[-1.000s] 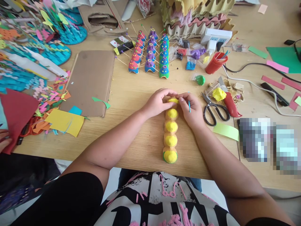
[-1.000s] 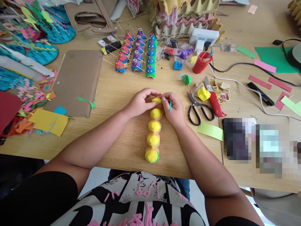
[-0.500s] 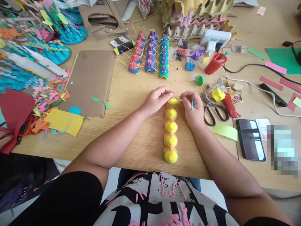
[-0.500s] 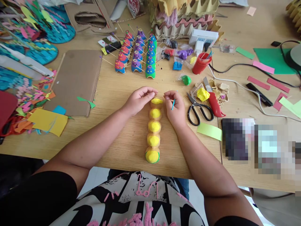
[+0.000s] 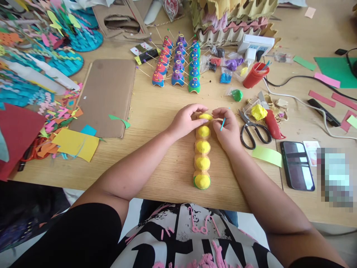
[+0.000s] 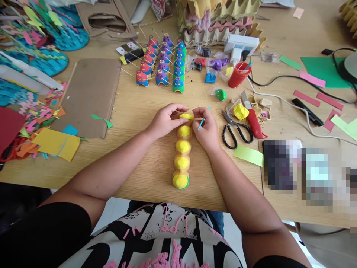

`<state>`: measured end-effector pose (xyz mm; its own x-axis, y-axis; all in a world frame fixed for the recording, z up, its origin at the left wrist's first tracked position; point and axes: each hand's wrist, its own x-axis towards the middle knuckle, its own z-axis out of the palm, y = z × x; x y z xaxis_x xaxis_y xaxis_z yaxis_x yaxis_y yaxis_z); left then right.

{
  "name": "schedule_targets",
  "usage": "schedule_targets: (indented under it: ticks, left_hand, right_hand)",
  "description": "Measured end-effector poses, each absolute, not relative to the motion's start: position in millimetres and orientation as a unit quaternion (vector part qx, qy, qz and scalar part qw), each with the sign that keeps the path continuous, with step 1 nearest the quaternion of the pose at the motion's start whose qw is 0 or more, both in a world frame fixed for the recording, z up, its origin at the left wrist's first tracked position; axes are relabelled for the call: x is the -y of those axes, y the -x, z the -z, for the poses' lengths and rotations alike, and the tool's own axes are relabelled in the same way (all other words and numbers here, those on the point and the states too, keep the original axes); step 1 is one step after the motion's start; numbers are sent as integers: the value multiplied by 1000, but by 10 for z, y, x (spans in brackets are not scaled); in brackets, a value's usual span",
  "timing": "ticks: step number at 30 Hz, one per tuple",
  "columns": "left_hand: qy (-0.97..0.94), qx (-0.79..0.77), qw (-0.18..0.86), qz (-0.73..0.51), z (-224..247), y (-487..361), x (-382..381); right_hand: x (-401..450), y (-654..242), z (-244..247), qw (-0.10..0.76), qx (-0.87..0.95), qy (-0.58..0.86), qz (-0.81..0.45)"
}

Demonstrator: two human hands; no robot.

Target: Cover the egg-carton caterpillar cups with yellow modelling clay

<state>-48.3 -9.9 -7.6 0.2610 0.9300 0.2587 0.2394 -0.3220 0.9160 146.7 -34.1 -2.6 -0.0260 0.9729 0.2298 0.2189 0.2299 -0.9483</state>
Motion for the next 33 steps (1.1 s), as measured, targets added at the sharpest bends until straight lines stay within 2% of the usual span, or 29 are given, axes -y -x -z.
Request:
schedule_targets:
  ticks: [19,33]
  left_hand:
    - [-703,-419,380,-431,123,494,78]
    - [-704,-411,381,-436,119,484,78]
  right_hand:
    - [338,-1458,15,473,611,507,-381]
    - [342,-1460,44,509,591,487,-392]
